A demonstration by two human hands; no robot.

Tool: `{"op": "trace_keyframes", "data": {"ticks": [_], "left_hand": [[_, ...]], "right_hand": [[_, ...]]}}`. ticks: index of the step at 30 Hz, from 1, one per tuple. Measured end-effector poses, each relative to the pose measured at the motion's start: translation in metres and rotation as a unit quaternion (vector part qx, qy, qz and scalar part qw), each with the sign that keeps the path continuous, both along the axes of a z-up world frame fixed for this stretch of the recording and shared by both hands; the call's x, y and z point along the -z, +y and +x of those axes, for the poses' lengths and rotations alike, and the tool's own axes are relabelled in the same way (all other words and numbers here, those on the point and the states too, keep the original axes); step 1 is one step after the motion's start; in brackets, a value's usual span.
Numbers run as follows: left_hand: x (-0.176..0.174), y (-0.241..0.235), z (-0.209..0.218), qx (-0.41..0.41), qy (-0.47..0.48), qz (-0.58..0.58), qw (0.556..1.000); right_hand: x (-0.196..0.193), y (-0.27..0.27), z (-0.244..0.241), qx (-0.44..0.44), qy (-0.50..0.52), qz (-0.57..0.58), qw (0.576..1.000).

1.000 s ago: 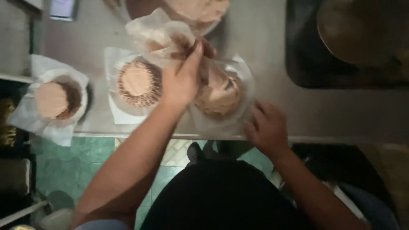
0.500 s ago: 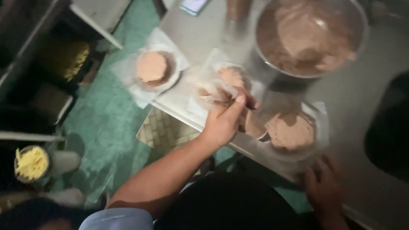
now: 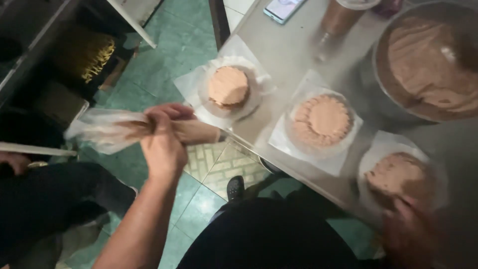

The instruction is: Icing and decorating small cakes with frosting using a piping bag, and refilling the piping bag from a bowl.

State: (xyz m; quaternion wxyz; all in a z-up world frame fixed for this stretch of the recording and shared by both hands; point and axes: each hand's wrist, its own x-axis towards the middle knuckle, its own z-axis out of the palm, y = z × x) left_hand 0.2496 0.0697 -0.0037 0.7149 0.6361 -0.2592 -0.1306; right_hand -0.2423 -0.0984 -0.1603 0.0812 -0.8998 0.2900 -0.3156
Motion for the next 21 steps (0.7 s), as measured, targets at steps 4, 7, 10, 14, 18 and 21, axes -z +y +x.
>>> {"op": "trace_keyframes", "data": {"ticks": [4, 7, 10, 14, 18, 21], "left_hand": [[0.012, 0.007, 0.079, -0.032, 0.059, -0.079, 0.995], [0.004, 0.0, 0.112, -0.024, 0.023, 0.001, 0.999], [0.012, -0.017, 0.146, -0.001, -0.06, 0.045, 0.997], [0.015, -0.04, 0.166, 0.029, -0.121, 0.038, 0.992], [0.037, -0.055, 0.18, 0.021, -0.102, 0.046, 0.993], [0.051, -0.057, 0.185, 0.021, -0.041, 0.048, 0.998]], "right_hand": [[-0.021, 0.04, 0.126, 0.016, 0.031, 0.115, 0.993], [-0.047, 0.062, 0.223, -0.064, -0.005, 0.166, 0.984], [-0.022, 0.056, 0.306, -0.151, -0.015, 0.058, 0.987], [-0.016, 0.055, 0.39, -0.256, -0.007, -0.064, 0.964], [-0.036, 0.061, 0.426, -0.277, 0.003, -0.09, 0.957], [-0.02, 0.063, 0.438, -0.279, 0.031, -0.105, 0.954]]}}
